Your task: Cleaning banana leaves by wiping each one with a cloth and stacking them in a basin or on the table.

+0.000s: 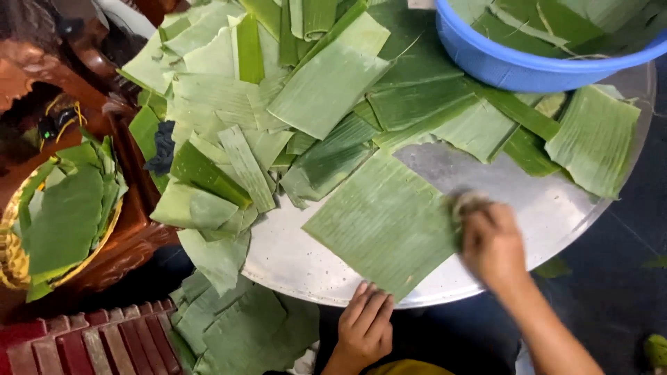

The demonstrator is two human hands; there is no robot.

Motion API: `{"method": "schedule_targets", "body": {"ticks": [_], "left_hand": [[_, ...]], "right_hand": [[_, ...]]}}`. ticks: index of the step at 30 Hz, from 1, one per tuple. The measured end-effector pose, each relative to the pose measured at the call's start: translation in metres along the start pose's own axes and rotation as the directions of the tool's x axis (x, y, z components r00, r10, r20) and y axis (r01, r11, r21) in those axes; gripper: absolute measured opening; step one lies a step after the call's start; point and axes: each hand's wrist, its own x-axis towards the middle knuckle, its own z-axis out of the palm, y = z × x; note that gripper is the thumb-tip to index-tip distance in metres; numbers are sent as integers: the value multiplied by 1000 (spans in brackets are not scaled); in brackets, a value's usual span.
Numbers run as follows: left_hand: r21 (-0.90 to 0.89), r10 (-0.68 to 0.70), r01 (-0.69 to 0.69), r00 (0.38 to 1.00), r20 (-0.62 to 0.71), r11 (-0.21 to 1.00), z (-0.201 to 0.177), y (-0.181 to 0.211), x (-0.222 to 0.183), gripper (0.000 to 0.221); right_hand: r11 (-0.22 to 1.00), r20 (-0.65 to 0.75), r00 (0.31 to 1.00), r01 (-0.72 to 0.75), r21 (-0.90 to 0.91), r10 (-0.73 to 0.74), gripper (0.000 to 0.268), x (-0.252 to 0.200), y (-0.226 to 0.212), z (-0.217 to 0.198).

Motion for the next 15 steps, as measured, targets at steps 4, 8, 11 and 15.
{"method": "schedule_targets", "body": {"ticks": [4,8,11,15], "left_hand": [[-8,37,-37,999,-27,999,3,-1,4,31],[10,57,-56,995,-77,998,9,-3,2,29],[-11,17,-18,999,-51,1000,8,1,6,32],[-43,-1,-2,998,-62,999,8,-5,1,31]], "right_hand": [[986,173,985,11,-165,18,12,-51,42,120],[846,48,936,292,446,-348,10,26,-93,56],[213,250,935,-305,928,251,28,81,-75,10],[993,-161,986,23,-113,-41,19,59,3,29]]}}
